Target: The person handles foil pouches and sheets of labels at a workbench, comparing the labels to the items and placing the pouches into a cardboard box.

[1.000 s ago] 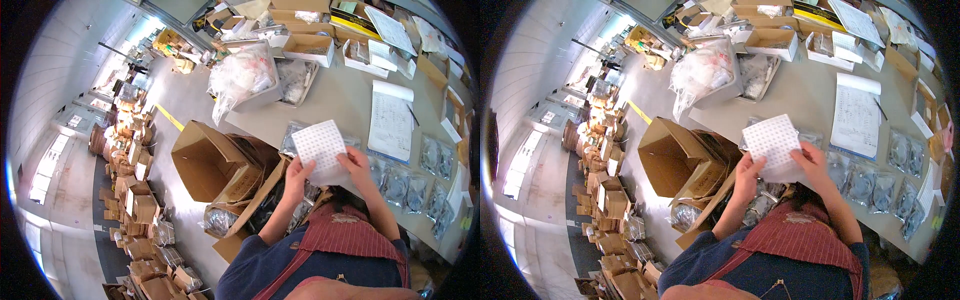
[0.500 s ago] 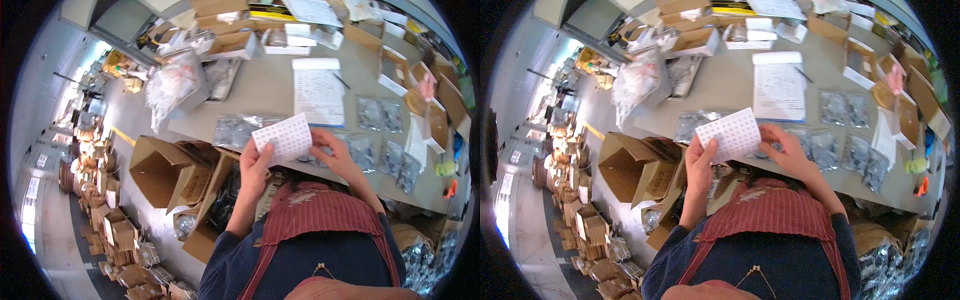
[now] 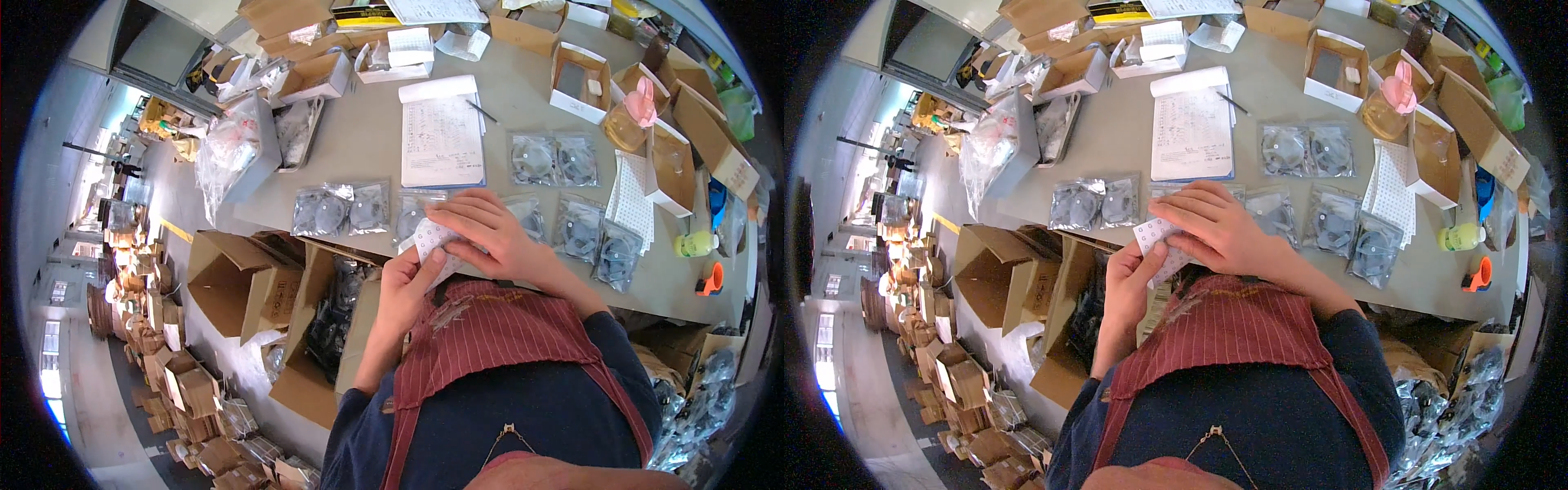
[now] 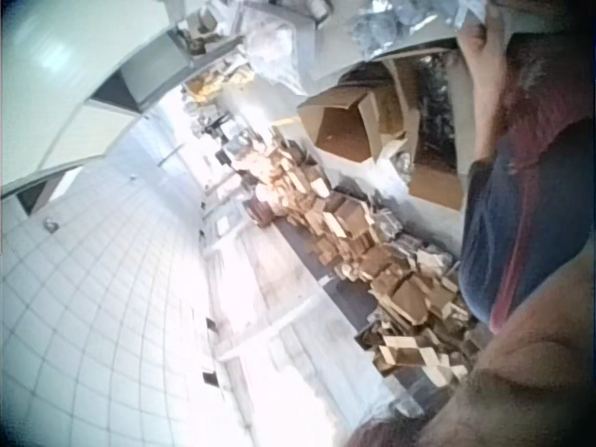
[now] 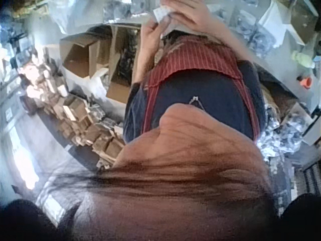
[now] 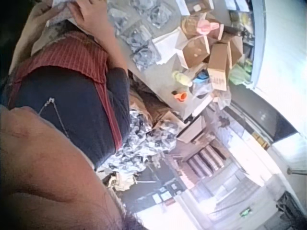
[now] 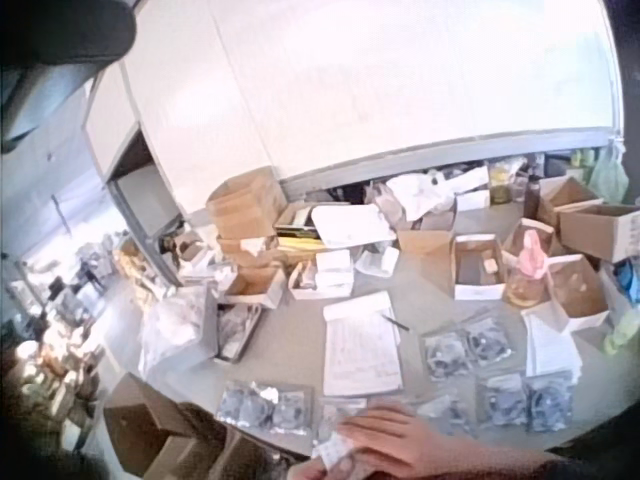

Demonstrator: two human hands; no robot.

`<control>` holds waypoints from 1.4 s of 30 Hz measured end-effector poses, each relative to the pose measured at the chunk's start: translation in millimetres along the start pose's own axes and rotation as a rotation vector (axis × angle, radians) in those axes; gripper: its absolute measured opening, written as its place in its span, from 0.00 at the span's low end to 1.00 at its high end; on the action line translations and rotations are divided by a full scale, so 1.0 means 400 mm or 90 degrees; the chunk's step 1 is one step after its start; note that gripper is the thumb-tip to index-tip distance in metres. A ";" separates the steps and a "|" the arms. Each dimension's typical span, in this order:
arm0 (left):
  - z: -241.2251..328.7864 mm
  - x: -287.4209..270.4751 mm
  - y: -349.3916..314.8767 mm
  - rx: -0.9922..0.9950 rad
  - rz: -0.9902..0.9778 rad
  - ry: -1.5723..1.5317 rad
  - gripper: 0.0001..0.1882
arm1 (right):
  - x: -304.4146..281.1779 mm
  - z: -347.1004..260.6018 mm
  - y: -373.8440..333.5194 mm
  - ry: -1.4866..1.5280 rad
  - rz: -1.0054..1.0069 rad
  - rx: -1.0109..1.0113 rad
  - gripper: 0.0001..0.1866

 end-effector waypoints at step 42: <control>0.023 -0.315 0.240 0.142 0.097 0.013 0.07 | 0.248 0.205 -0.038 0.531 0.135 0.597 0.11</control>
Point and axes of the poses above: each hand's wrist, its own y-axis towards the middle knuckle, its own x-axis out of the palm, z = x × y, the point moved 6 cm from there along y, towards the middle knuckle, and after that the axes turned 6 degrees about -y, right-handed, at the moved point
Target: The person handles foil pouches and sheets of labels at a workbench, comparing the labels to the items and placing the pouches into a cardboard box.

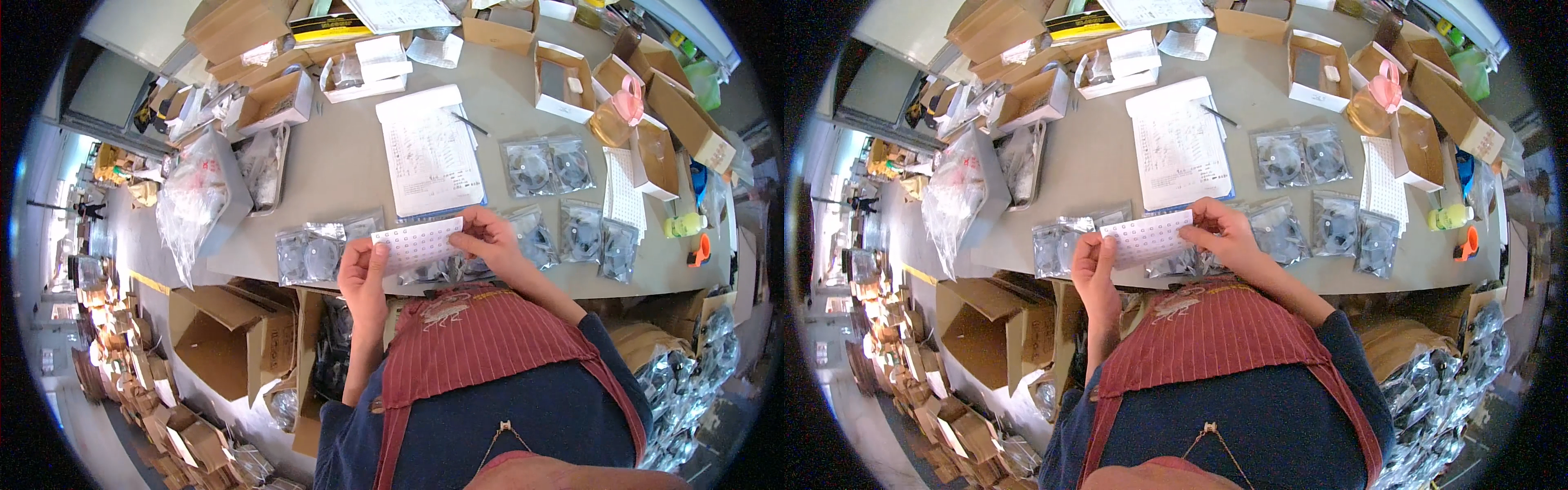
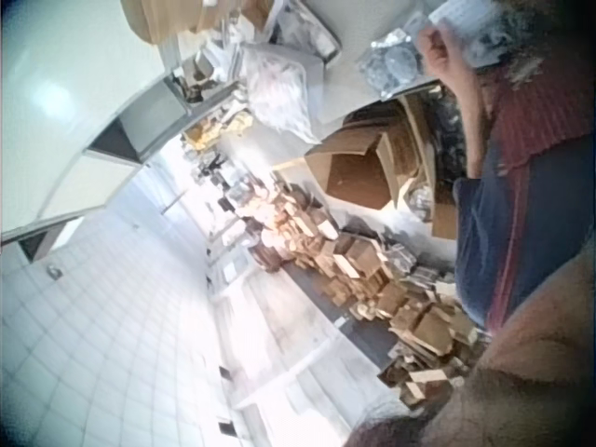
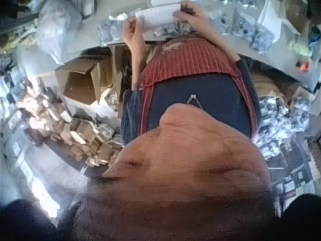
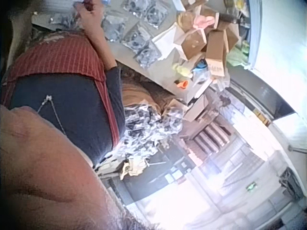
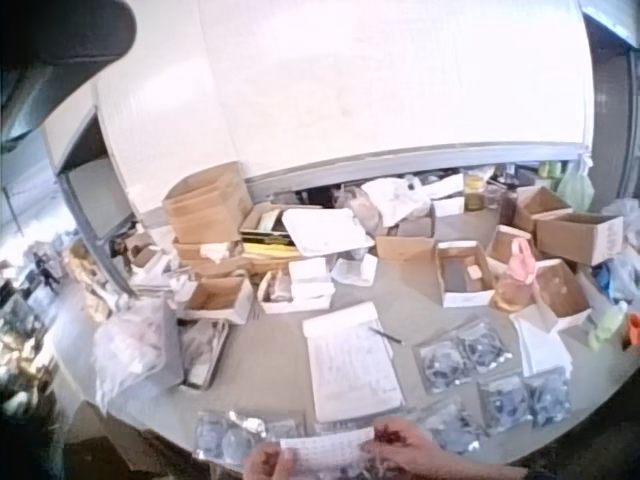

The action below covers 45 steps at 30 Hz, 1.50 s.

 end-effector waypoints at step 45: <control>-0.405 -0.161 0.729 0.250 -0.127 0.846 0.35 | -0.247 0.198 -0.069 -0.187 0.441 0.118 0.21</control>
Point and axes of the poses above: each hand's wrist, its own y-axis towards the middle knuckle, its own x-axis out of the palm, z = x × y, the point moved 6 cm from there along y, towards the middle knuckle, and after that the axes turned 6 degrees about -y, right-handed, at the moved point
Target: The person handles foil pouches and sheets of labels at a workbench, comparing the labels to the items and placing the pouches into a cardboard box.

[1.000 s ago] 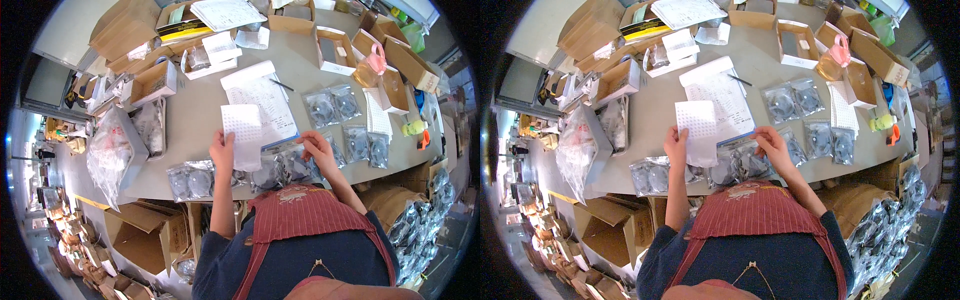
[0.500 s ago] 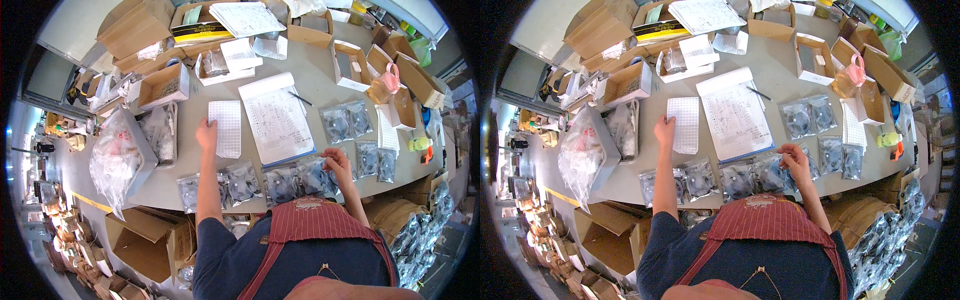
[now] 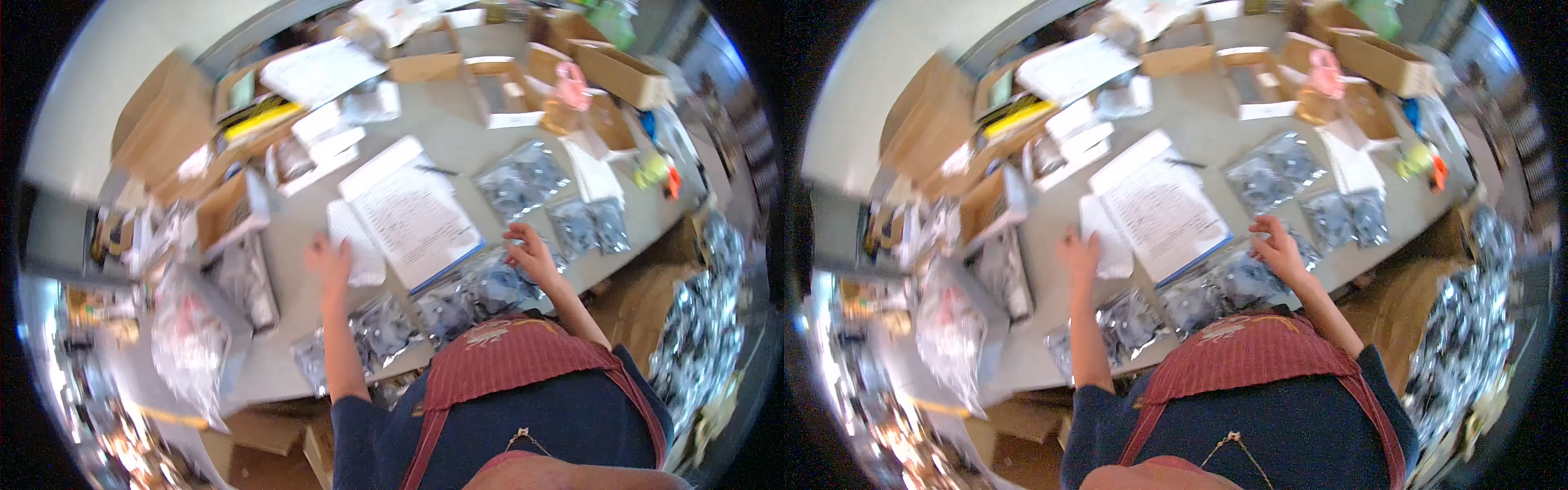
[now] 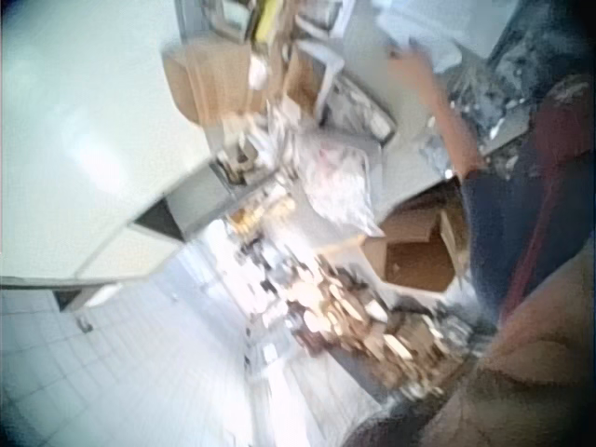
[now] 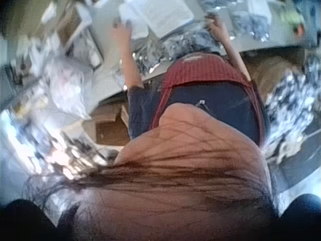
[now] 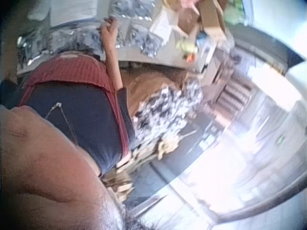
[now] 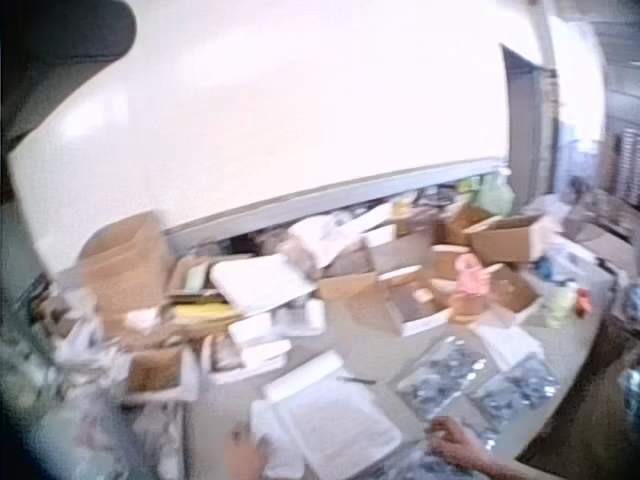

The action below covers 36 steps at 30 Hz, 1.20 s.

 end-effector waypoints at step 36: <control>0.049 -0.220 -0.617 -0.243 0.307 -0.481 0.23 | -0.710 0.172 0.210 -0.756 0.255 0.208 0.63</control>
Point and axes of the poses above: each hand's wrist, its own y-axis towards the middle knuckle, its own x-axis out of the palm, z = x × y, the point moved 6 cm from there along y, towards the middle knuckle, and after that the axes turned 6 degrees about -y, right-handed, at the moved point
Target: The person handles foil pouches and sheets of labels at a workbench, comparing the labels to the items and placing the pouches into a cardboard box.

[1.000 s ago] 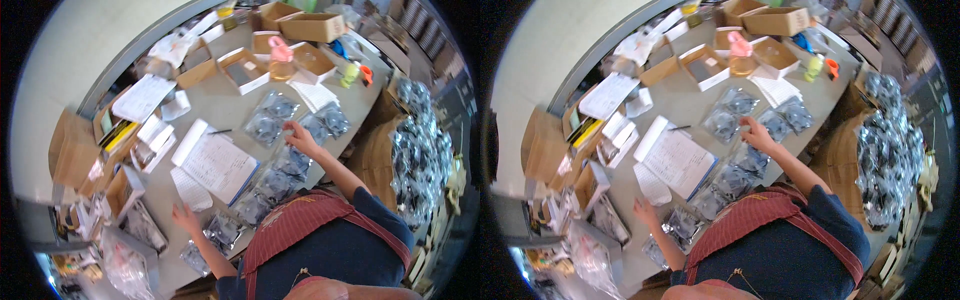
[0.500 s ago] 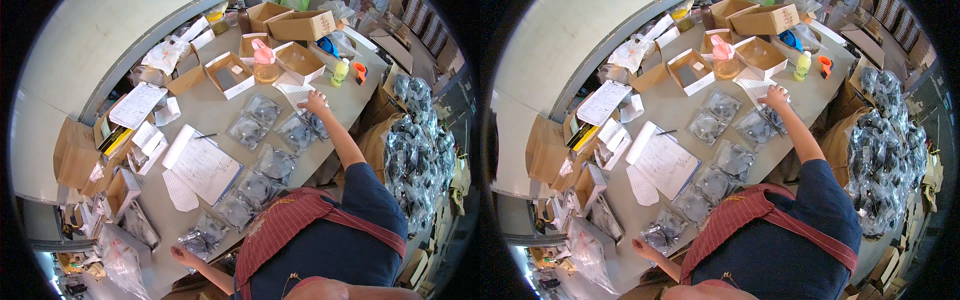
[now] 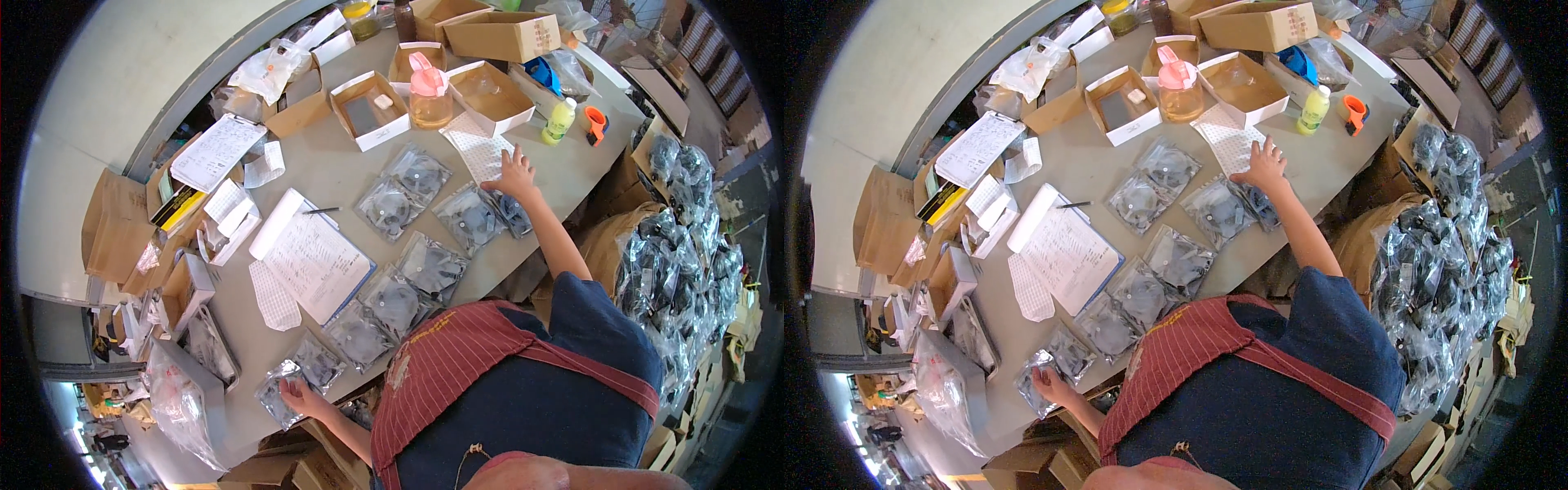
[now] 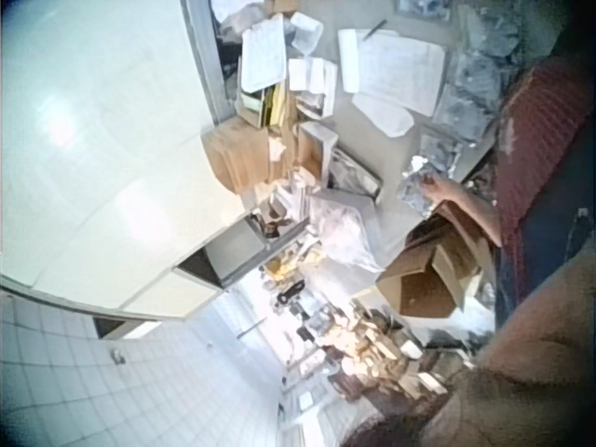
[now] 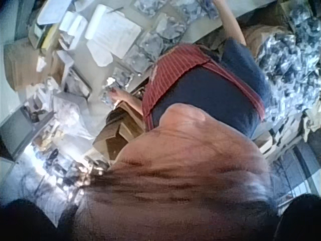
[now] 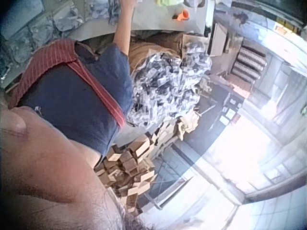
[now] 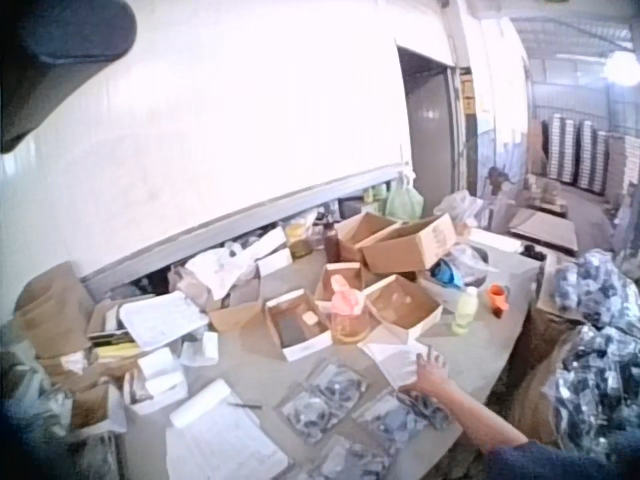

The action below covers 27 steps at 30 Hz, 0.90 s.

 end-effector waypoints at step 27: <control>0.383 0.612 -0.215 0.250 -0.502 0.125 0.26 | 0.058 0.166 -0.102 0.262 0.393 0.095 0.26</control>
Point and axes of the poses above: each hand's wrist, its own y-axis towards the middle knuckle, its own x-axis out of the palm, z = x × y, the point moved 6 cm from there along y, towards the middle knuckle, and after that the axes turned 6 degrees about -y, right-handed, at the moved point
